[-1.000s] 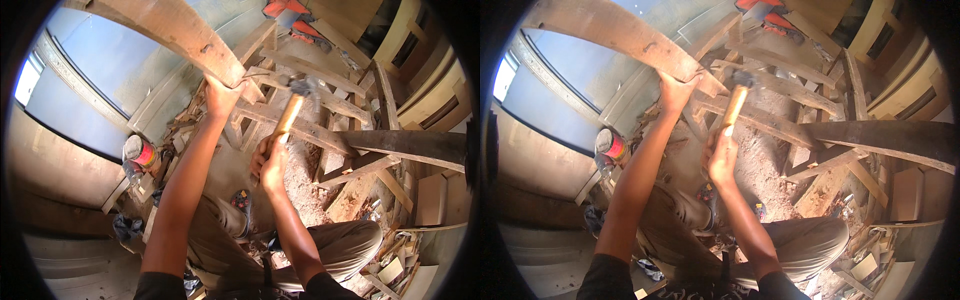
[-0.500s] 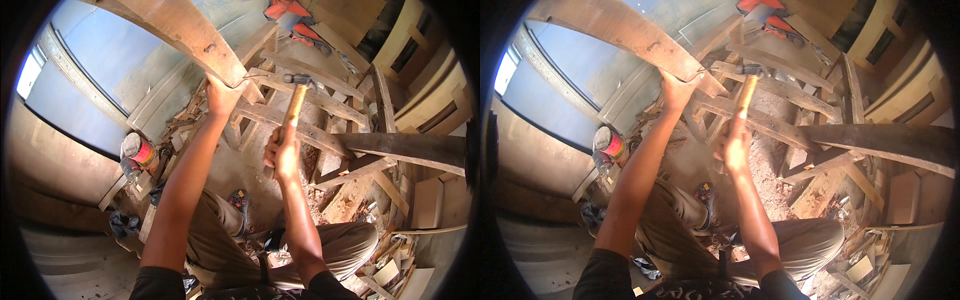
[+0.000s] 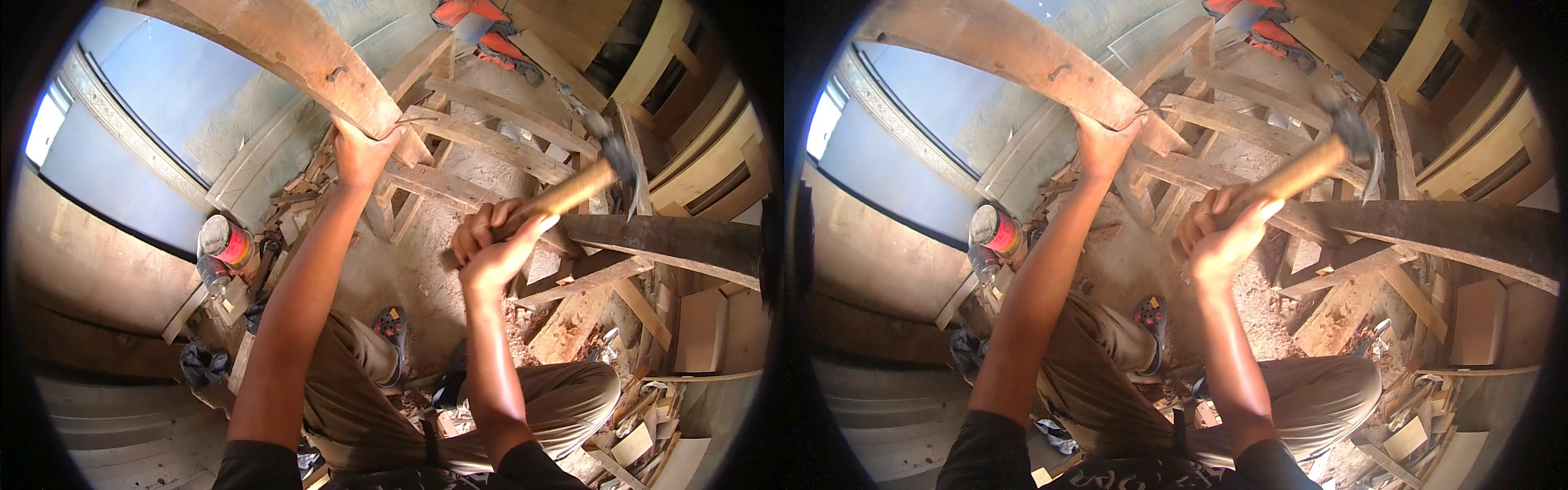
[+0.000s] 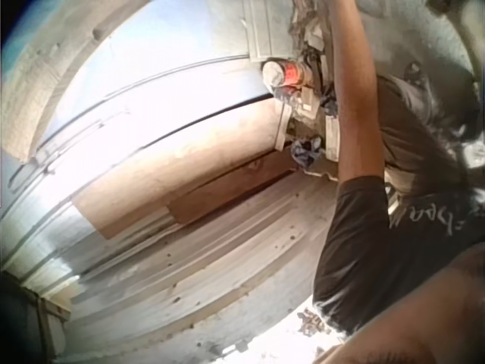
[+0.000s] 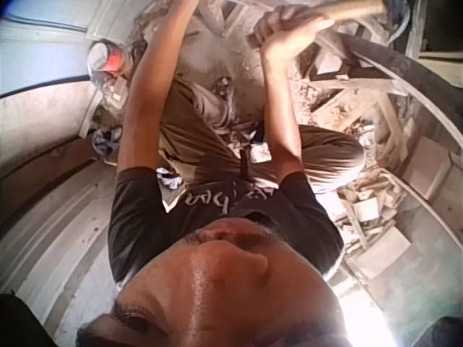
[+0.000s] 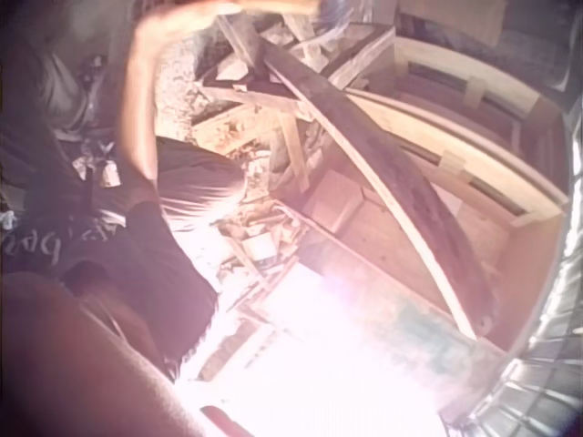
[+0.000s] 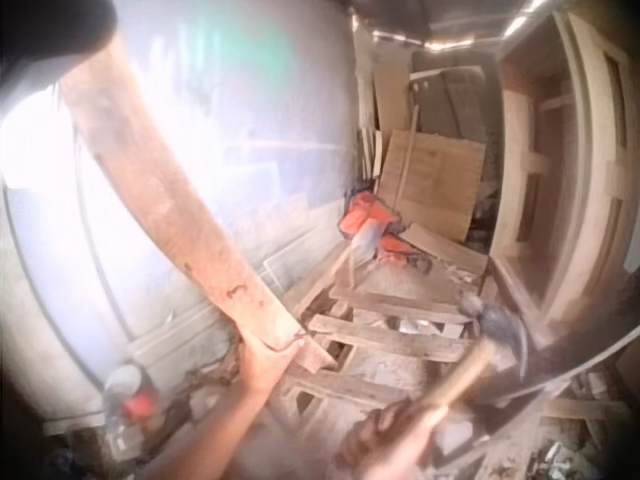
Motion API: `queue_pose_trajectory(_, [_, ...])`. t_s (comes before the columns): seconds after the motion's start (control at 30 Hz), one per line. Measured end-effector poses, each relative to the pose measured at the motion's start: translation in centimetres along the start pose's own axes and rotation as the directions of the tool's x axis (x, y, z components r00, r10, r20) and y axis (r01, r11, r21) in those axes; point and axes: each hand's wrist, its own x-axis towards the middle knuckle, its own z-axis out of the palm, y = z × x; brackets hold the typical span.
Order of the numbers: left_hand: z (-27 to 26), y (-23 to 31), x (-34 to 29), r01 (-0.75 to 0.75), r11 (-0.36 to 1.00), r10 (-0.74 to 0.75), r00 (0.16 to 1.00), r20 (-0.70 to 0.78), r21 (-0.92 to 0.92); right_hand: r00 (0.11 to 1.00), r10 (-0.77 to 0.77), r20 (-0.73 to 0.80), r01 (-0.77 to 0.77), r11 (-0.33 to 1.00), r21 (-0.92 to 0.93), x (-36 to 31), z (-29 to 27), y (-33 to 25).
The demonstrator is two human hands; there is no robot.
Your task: The person hammers nails into a wooden frame using a hammer. They retrieve additional nails from a red container and continue hammering them into the wood.
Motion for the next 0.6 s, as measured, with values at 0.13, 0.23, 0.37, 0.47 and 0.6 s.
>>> queue_pose_trajectory(0.13, [-0.5,0.6,0.1,0.093,0.995,-0.093,0.996,-0.002,-0.034,0.859,0.509,0.046,-0.454,0.801,-0.39,0.6,-2.1,3.1])
queue_pose_trajectory(0.23, [-0.5,0.7,0.2,-0.054,0.995,0.059,0.996,-0.069,0.082,0.918,0.393,0.058,-0.366,0.893,-0.262,0.1,-2.0,2.0])
queue_pose_trajectory(0.37, [-0.3,0.5,0.1,0.029,0.998,-0.029,1.0,0.007,-0.047,0.972,0.183,0.148,-0.119,0.924,-0.363,-0.2,-1.0,4.6])
queue_pose_trajectory(0.47, [-0.6,0.1,0.2,0.031,0.999,-0.03,1.0,0.008,-0.041,0.937,0.31,0.164,-0.222,0.886,-0.407,0.6,-1.3,1.9])
queue_pose_trajectory(0.6, [-0.2,0.1,0.2,0.014,1.0,-0.014,0.999,0.033,0.015,0.998,-0.041,0.043,0.039,0.998,0.04,0.5,-0.6,0.4])
